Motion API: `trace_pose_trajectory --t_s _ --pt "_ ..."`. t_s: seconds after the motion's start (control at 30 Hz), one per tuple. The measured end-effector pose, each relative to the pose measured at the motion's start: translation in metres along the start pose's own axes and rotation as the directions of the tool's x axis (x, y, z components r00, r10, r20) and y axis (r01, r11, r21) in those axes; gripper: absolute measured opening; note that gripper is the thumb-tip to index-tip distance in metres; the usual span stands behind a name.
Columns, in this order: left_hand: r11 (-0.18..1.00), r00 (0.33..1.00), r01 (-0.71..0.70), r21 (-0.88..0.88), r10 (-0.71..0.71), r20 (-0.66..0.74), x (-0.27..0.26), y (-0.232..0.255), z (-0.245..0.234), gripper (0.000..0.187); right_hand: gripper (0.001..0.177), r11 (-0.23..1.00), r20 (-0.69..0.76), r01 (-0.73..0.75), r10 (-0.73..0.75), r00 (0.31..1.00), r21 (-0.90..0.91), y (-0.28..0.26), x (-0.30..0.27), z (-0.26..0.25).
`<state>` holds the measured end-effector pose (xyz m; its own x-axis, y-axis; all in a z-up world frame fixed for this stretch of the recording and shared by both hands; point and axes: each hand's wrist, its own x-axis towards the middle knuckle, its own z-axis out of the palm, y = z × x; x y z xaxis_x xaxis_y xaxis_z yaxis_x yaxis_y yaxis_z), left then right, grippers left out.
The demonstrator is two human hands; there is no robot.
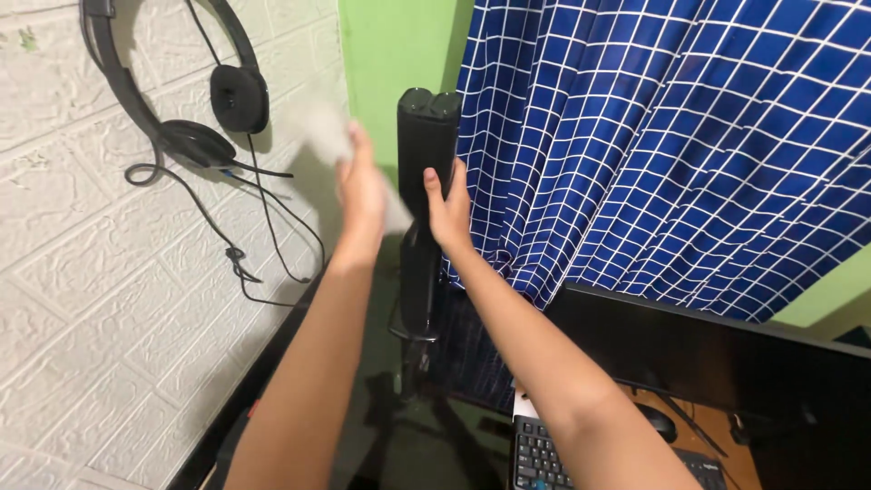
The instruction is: Cleaning a computer case and speakers using a cleaning spray and a cloth.
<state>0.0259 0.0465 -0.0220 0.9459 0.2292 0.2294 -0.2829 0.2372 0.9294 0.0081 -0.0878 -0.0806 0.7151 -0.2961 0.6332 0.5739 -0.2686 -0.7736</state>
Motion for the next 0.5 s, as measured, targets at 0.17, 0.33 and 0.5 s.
trace_pose_trajectory --t_s 0.17,0.33,0.5 --pt "0.972 0.970 -0.207 0.113 0.190 0.149 -0.001 0.013 0.051 0.075 0.068 0.997 -0.041 0.042 -0.044 0.998 -0.065 0.008 0.001 -0.001" --pt "0.957 0.953 -0.291 0.002 0.289 0.089 -0.003 -0.056 0.043 0.063 0.067 0.999 -0.034 -0.002 0.000 0.999 -0.044 -0.003 -0.001 -0.003" --pt "0.956 0.967 -0.253 0.148 0.256 0.001 -0.033 -0.140 0.005 0.062 0.066 1.000 -0.051 0.026 -0.027 0.998 -0.017 0.004 0.000 0.000"
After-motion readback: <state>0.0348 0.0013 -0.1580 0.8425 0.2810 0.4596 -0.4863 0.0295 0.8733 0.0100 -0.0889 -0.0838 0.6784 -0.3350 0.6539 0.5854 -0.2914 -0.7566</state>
